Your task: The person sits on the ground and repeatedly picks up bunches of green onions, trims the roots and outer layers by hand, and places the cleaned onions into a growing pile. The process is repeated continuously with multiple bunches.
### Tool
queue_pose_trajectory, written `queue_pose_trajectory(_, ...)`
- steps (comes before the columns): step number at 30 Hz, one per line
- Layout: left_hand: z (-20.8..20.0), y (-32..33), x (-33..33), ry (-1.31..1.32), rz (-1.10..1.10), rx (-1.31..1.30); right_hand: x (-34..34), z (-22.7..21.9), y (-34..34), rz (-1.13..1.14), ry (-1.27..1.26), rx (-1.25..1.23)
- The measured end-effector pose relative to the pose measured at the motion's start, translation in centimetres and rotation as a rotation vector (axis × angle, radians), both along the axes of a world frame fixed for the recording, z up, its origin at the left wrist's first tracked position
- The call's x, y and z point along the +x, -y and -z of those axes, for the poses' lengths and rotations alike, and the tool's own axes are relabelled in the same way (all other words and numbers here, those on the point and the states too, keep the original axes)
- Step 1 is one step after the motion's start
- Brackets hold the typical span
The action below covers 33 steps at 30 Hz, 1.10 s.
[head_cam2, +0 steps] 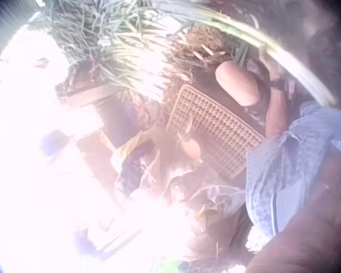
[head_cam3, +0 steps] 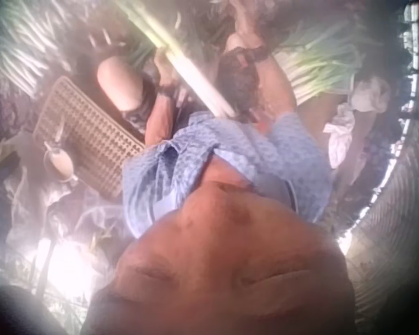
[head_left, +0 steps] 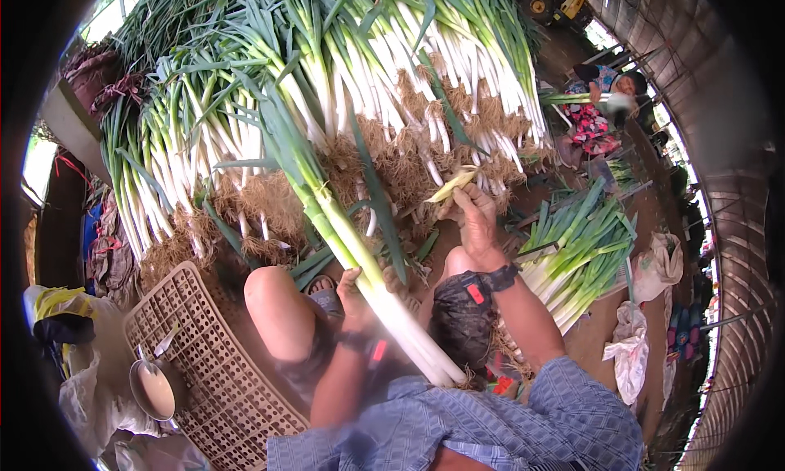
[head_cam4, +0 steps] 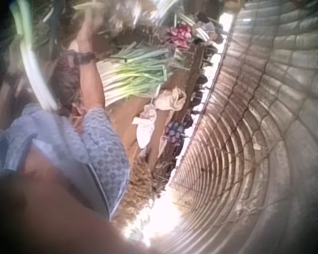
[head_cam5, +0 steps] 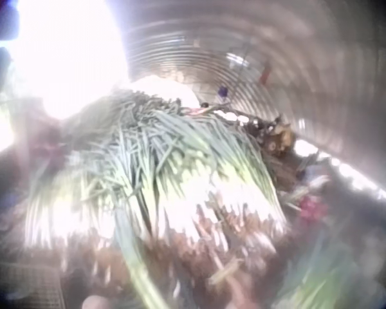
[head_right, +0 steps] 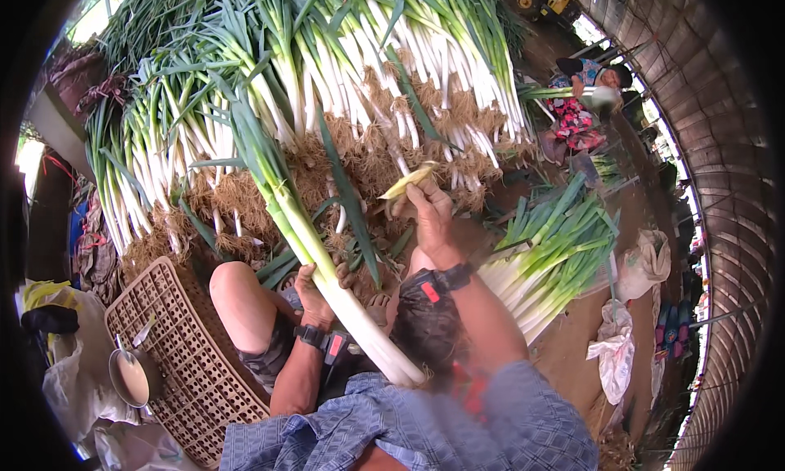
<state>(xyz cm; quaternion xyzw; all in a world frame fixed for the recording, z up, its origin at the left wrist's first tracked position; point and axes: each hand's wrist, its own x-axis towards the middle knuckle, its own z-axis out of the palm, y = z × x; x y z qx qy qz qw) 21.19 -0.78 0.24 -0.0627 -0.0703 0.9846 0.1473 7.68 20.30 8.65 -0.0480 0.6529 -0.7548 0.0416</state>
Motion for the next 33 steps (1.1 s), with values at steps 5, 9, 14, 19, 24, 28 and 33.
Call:
queue_pose_trajectory(5, -1.0, -0.5, 0.1, -0.069, -0.044, -0.011, 1.6, 4.4, -2.2, -0.026, -0.241, 0.757)
queue_pose_trajectory(9, 0.9, -0.4, -0.1, -0.075, -0.009, -0.094, 3.3, 3.6, 1.8, -0.301, 0.124, 0.474)
queue_pose_trajectory(14, 0.9, -0.8, 0.1, -0.052, 0.036, -0.138, 5.3, 3.8, 3.6, -0.32, -0.014, 0.612)
queue_pose_trajectory(19, 2.6, -1.7, 0.1, 0.056, 0.098, -0.245, 7.3, 6.2, 0.0, -0.488, 0.126, 0.507)
queue_pose_trajectory(24, 3.0, -3.1, -0.8, 0.138, 0.012, -0.626, 14.4, 3.4, 0.2, -0.794, 0.489, 0.45)
queue_pose_trajectory(28, 3.4, -4.1, -1.2, 0.162, -0.063, -0.957, 16.4, 3.9, 0.1, -0.632, 0.509, 0.421)
queue_pose_trajectory(33, -2.8, -4.4, -0.7, 0.149, -0.236, -1.064, 17.8, 2.9, 0.2, -0.489, 0.134, 0.412)
